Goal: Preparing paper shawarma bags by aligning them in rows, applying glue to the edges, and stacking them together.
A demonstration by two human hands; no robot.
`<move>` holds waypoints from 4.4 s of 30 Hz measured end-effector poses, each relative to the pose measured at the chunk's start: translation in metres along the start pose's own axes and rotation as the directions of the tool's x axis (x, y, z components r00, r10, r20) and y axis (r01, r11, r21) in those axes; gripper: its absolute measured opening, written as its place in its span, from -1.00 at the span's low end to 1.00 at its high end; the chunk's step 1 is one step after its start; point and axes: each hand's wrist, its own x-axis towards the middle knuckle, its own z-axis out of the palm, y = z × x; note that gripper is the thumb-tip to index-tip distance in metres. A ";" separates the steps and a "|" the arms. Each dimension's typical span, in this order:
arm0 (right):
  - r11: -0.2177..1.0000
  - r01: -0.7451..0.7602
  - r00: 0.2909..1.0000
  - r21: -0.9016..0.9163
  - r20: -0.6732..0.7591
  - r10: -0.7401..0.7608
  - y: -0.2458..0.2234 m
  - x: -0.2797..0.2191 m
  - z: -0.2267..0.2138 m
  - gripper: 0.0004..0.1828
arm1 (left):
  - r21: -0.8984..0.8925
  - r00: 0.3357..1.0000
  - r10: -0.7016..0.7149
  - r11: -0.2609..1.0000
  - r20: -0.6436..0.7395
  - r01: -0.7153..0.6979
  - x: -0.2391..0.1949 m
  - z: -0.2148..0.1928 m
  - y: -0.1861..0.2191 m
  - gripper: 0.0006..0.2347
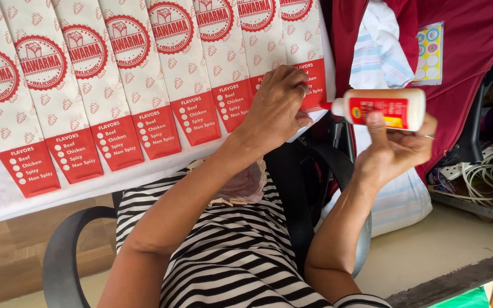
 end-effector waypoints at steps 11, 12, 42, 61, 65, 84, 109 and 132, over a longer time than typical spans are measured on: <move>0.993 -0.009 1.000 0.117 -0.028 0.012 0.004 0.000 -0.005 -0.61 | -0.084 0.985 -0.062 0.995 -0.158 0.050 0.000 0.013 -0.001 -0.79; 0.993 -0.010 1.000 0.117 -0.027 0.013 0.001 -0.001 -0.001 -0.61 | -0.083 0.986 -0.063 0.995 -0.157 0.051 0.000 0.014 -0.001 -0.79; 0.961 -0.046 0.991 0.274 -0.111 0.079 0.022 0.007 -0.017 -0.61 | -0.006 0.985 0.029 1.000 -0.168 -0.031 -0.004 -0.031 -0.001 -0.74; 0.986 0.024 0.971 0.163 0.230 -0.062 0.001 -0.043 0.030 -0.45 | -0.021 0.999 -0.023 0.999 0.042 0.024 -0.040 -0.063 -0.004 -0.69; 0.987 0.048 0.972 0.152 0.221 -0.081 0.007 -0.029 0.022 -0.47 | -0.025 0.998 -0.043 0.999 0.042 0.044 -0.042 -0.058 -0.006 -0.66; 0.992 0.053 0.988 0.110 0.135 -0.068 0.018 -0.020 0.002 -0.57 | -0.059 0.998 -0.039 0.998 -0.052 0.035 -0.042 -0.039 -0.018 -0.80; 0.982 -0.112 0.986 0.150 0.143 0.090 -0.011 -0.038 0.036 -0.53 | -0.033 0.996 -0.029 0.999 -0.087 0.026 -0.040 -0.030 -0.024 -0.82; 0.978 -0.036 0.959 0.206 0.282 -0.024 -0.015 -0.059 0.056 -0.47 | 0.017 0.995 -0.102 0.995 -0.013 0.102 -0.091 -0.084 -0.029 -0.67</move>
